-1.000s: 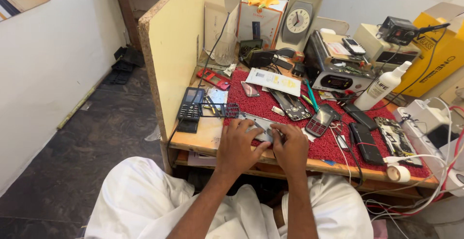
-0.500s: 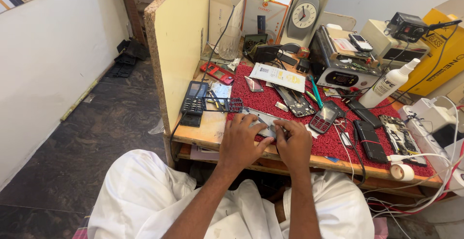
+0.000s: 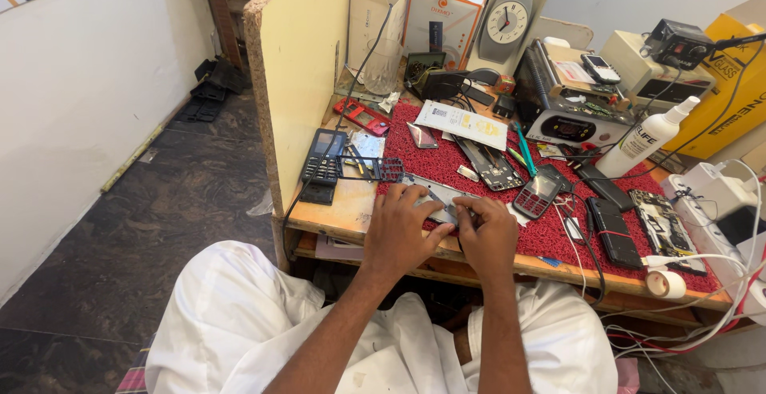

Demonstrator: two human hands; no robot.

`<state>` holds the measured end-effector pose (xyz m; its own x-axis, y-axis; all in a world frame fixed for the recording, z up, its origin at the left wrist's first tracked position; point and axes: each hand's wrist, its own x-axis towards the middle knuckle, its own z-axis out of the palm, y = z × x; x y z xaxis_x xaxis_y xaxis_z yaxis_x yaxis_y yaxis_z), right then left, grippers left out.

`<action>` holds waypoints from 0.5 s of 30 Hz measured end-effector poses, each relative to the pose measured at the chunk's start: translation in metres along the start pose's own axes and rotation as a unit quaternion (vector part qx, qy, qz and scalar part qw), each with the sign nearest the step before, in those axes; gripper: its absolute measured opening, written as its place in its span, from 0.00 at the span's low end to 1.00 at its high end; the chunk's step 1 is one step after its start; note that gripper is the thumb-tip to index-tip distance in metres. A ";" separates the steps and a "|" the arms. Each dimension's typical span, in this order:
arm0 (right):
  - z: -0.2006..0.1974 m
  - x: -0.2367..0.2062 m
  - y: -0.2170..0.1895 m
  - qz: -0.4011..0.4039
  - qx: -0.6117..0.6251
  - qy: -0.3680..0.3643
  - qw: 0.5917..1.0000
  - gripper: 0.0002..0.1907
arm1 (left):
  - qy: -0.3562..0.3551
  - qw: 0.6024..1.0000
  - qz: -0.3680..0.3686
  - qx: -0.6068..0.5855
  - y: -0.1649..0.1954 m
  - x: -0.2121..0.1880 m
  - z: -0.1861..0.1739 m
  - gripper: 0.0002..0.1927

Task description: The person sits cross-legged at a cluttered workbench and uses a small metal tool to scrape and pry at the interior of a disassembled mobile phone. They repeatedly scrape along the phone's frame and internal components, occasionally lifting and repositioning the device.

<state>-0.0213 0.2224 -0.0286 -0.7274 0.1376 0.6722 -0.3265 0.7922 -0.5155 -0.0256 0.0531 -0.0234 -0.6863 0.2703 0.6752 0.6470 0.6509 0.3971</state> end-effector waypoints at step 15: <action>-0.001 0.000 0.001 0.011 0.032 -0.022 0.999 0.07 | 0.002 1.000 0.000 0.004 -0.001 -0.002 0.002 0.21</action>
<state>-0.0212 0.2240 -0.0289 -0.7606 0.1270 0.6367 -0.3464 0.7500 -0.5634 -0.0257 0.0535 -0.0263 -0.6842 0.2676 0.6784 0.6448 0.6565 0.3913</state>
